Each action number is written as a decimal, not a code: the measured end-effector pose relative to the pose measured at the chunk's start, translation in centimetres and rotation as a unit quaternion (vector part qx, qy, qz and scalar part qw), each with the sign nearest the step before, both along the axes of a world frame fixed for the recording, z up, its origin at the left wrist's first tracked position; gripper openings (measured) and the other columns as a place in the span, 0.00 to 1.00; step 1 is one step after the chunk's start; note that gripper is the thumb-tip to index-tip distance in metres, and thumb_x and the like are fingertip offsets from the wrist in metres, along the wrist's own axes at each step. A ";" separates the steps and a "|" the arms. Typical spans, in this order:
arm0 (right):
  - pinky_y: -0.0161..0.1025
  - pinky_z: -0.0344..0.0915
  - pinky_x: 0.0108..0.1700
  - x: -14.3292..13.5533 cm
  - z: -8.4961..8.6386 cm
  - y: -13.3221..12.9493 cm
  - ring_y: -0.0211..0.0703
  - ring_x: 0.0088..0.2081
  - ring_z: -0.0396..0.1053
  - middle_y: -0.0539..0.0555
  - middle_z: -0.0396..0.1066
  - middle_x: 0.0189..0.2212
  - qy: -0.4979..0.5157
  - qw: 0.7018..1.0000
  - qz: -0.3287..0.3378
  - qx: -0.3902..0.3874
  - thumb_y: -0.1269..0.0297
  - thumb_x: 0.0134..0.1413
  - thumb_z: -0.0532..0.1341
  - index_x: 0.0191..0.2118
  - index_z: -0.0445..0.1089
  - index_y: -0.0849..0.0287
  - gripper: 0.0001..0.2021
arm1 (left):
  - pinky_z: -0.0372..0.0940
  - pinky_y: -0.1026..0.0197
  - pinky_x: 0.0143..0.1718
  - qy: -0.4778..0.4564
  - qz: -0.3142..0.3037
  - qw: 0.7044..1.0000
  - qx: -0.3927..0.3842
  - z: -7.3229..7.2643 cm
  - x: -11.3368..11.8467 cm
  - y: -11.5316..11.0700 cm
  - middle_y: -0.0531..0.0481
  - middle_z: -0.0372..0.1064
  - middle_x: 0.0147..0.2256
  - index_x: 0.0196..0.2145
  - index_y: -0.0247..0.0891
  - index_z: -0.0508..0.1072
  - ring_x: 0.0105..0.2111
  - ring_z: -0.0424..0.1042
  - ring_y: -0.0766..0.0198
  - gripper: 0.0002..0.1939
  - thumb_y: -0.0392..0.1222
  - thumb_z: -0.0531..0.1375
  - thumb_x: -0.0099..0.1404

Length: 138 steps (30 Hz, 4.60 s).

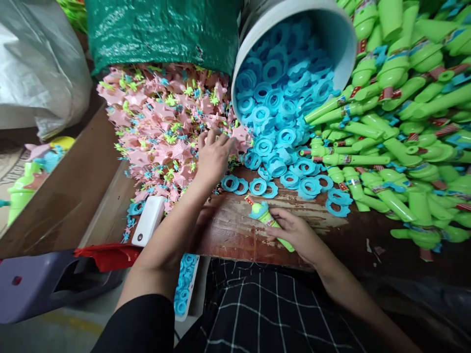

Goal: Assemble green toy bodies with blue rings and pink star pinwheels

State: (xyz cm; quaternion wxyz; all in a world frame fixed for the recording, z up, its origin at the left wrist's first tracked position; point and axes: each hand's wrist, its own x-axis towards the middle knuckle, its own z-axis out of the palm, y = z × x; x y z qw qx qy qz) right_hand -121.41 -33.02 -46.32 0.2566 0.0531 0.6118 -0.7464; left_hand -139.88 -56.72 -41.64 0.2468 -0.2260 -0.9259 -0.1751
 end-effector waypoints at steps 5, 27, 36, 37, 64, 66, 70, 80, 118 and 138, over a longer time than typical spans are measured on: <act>0.37 0.71 0.33 0.2 -1.0 1.7 0.37 0.29 0.67 0.52 0.73 0.35 0.018 0.994 -0.041 0.104 0.40 0.56 0.65 0.57 0.71 0.59 0.32 | 0.66 0.52 0.50 0.075 0.042 0.978 0.189 1.7 3.2 -0.2 0.39 0.65 0.49 0.49 0.36 0.69 0.49 0.66 0.56 0.11 0.34 0.60 0.69; 0.53 0.77 0.51 2.7 -0.1 4.9 0.58 0.52 0.77 0.59 0.76 0.54 0.313 0.828 0.058 0.462 0.54 0.67 0.58 0.59 0.74 0.58 0.21 | 0.68 0.54 0.52 -0.288 -0.105 0.908 0.285 -8.9 15.5 4.2 0.44 0.72 0.50 0.59 0.42 0.68 0.51 0.72 0.56 0.27 0.27 0.61 0.63; 0.49 0.77 0.50 2.9 -0.5 5.0 0.57 0.50 0.78 0.61 0.77 0.51 0.313 0.827 0.049 0.465 0.52 0.67 0.58 0.59 0.74 0.60 0.22 | 0.67 0.57 0.48 -0.319 -0.106 0.908 0.249 -8.1 15.3 4.1 0.46 0.72 0.44 0.49 0.39 0.72 0.46 0.71 0.57 0.17 0.27 0.60 0.64; 0.49 0.77 0.50 2.9 -0.6 5.1 0.57 0.50 0.78 0.61 0.77 0.51 0.311 0.828 0.051 0.465 0.52 0.67 0.58 0.59 0.74 0.60 0.22 | 0.67 0.57 0.47 -0.320 -0.106 0.908 0.248 -8.1 15.3 4.1 0.46 0.72 0.44 0.50 0.39 0.72 0.45 0.71 0.57 0.18 0.27 0.60 0.64; 0.53 0.71 0.58 -1.0 0.5 8.7 0.55 0.55 0.74 0.56 0.76 0.54 0.327 0.831 0.094 0.440 0.47 0.63 0.61 0.55 0.77 0.51 0.21 | 0.71 0.57 0.43 -0.320 -0.184 0.839 0.401 -7.3 15.0 3.0 0.45 0.74 0.50 0.68 0.46 0.58 0.38 0.75 0.62 0.32 0.40 0.61 0.70; 0.53 0.71 0.57 -0.3 -0.2 9.7 0.55 0.53 0.74 0.58 0.75 0.53 0.363 0.819 0.049 0.442 0.48 0.63 0.63 0.53 0.78 0.51 0.19 | 0.70 0.53 0.50 -0.273 -0.157 0.867 0.387 -6.7 14.2 3.3 0.44 0.73 0.51 0.67 0.46 0.59 0.45 0.74 0.59 0.28 0.34 0.55 0.72; 0.48 0.69 0.54 -3.0 2.0 11.1 0.51 0.49 0.73 0.60 0.76 0.48 0.465 0.706 -0.017 0.534 0.59 0.67 0.60 0.52 0.77 0.54 0.14 | 0.58 0.40 0.66 -0.204 -0.211 0.939 0.180 -6.2 11.5 4.9 0.41 0.61 0.65 0.68 0.43 0.58 0.65 0.59 0.51 0.36 0.24 0.52 0.65; 0.52 0.56 0.38 -12.8 4.6 14.0 0.59 0.47 0.70 0.69 0.73 0.34 0.399 0.475 0.029 0.784 0.73 0.61 0.53 0.33 0.76 0.68 0.14 | 0.66 0.43 0.57 -0.194 -0.152 0.968 0.041 -6.2 11.4 6.4 0.37 0.71 0.54 0.59 0.35 0.71 0.54 0.67 0.48 0.18 0.41 0.54 0.76; 0.28 0.56 0.18 0.5 1.1 0.2 0.31 0.23 0.61 0.51 0.70 0.35 -0.005 0.997 0.066 0.042 0.44 0.59 0.65 0.59 0.62 0.54 0.29 | 0.52 0.40 0.68 -0.157 -0.051 0.935 0.314 -2.8 8.6 3.7 0.39 0.57 0.67 0.70 0.46 0.54 0.67 0.56 0.47 0.31 0.50 0.56 0.73; 0.32 0.61 0.19 2.0 -0.9 3.4 0.34 0.22 0.62 0.54 0.76 0.38 0.051 0.975 0.014 0.214 0.46 0.60 0.64 0.56 0.69 0.57 0.26 | 0.68 0.44 0.54 -0.072 -0.021 0.995 0.059 -6.0 12.5 1.3 0.37 0.63 0.60 0.68 0.50 0.63 0.56 0.69 0.48 0.30 0.29 0.52 0.73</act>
